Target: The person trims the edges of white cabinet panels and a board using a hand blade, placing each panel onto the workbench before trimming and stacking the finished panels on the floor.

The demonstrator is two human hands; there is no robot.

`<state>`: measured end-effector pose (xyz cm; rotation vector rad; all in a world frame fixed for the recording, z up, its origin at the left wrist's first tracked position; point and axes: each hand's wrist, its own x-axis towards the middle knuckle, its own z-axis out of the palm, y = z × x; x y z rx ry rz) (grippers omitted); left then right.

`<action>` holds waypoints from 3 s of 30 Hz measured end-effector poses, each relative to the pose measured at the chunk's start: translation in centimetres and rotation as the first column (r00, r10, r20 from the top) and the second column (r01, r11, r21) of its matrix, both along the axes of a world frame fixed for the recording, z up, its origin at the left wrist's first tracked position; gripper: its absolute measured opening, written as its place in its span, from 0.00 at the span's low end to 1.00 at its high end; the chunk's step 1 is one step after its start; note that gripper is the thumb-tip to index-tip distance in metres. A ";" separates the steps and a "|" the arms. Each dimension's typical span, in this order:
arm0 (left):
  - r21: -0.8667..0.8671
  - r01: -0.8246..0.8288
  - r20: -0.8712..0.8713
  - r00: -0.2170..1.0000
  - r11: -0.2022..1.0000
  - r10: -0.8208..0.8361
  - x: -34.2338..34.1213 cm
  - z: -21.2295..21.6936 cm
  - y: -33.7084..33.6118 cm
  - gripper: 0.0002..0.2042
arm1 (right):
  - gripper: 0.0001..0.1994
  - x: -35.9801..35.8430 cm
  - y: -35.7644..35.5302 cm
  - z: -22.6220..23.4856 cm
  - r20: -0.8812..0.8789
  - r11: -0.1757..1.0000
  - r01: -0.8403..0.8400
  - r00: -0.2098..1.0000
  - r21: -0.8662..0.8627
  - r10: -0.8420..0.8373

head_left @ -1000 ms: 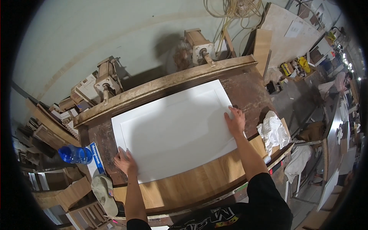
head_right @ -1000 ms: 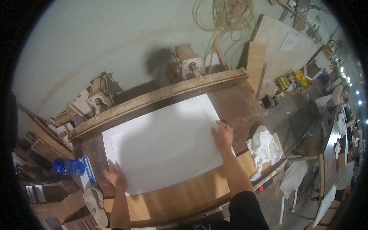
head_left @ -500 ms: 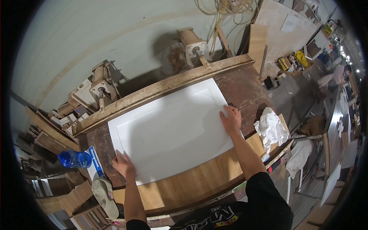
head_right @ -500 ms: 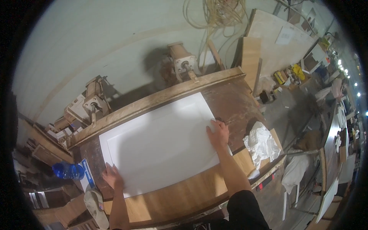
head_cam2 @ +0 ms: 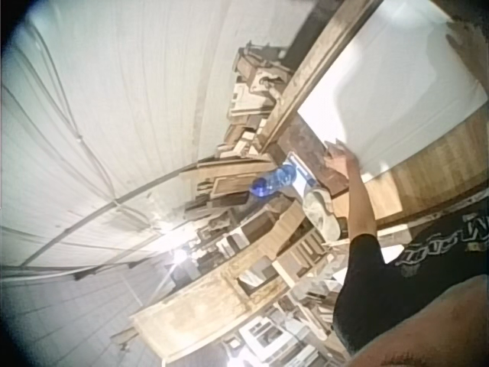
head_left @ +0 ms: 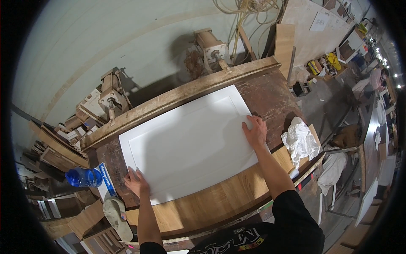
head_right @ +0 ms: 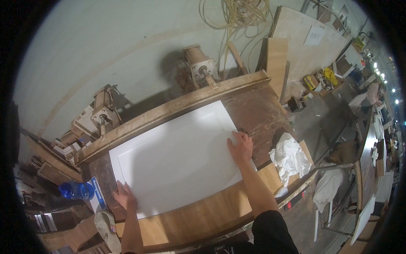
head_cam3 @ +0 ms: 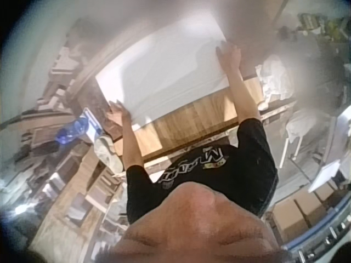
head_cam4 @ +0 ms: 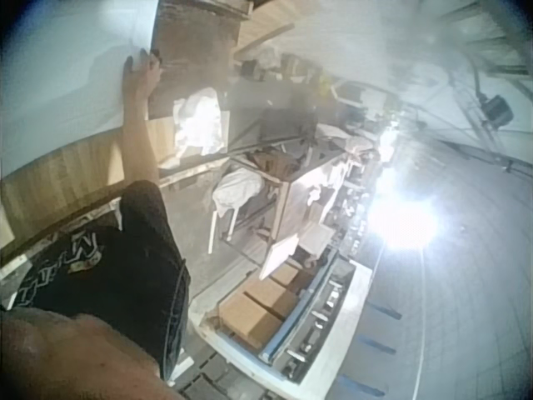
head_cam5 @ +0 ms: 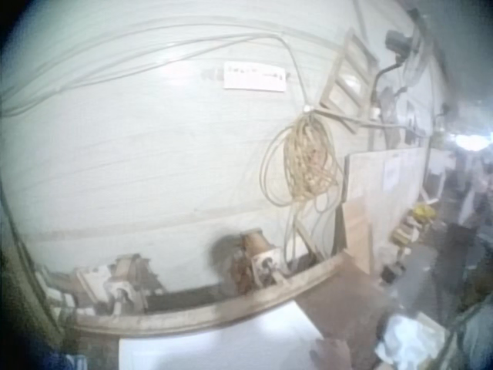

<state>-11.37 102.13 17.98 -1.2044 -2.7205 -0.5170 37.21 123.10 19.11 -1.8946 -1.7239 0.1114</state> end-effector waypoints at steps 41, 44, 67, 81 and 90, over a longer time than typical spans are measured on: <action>0.245 -0.472 0.966 0.189 0.847 -0.174 -3.1 17.5 -11.3 0.29 | 0.27 7.9 -7.0 11.4 -0.869 0.962 -0.263 0.490 -0.077 0.065; 0.250 -0.371 0.964 0.186 0.894 -0.192 -3.3 17.4 -17.7 0.32 | 0.32 10.7 -12.5 13.2 -0.895 0.968 -0.192 0.441 -0.162 -0.062; 0.288 -0.177 0.956 0.115 0.941 -0.271 7.6 9.3 -51.1 0.24 | 0.31 22.8 -41.6 4.6 -0.786 0.493 -0.613 0.505 -0.617 -0.356; 0.017 -0.945 0.904 -0.124 0.326 -0.409 20.9 1.9 -66.2 0.38 | 0.25 29.3 -45.6 -6.8 -0.686 0.797 -0.493 0.714 -0.348 0.142; -0.151 -0.881 0.940 -0.268 0.448 -0.210 36.7 -2.3 -70.0 0.26 | 0.25 21.9 -54.0 -1.9 -0.875 0.727 -0.639 0.471 -0.253 0.109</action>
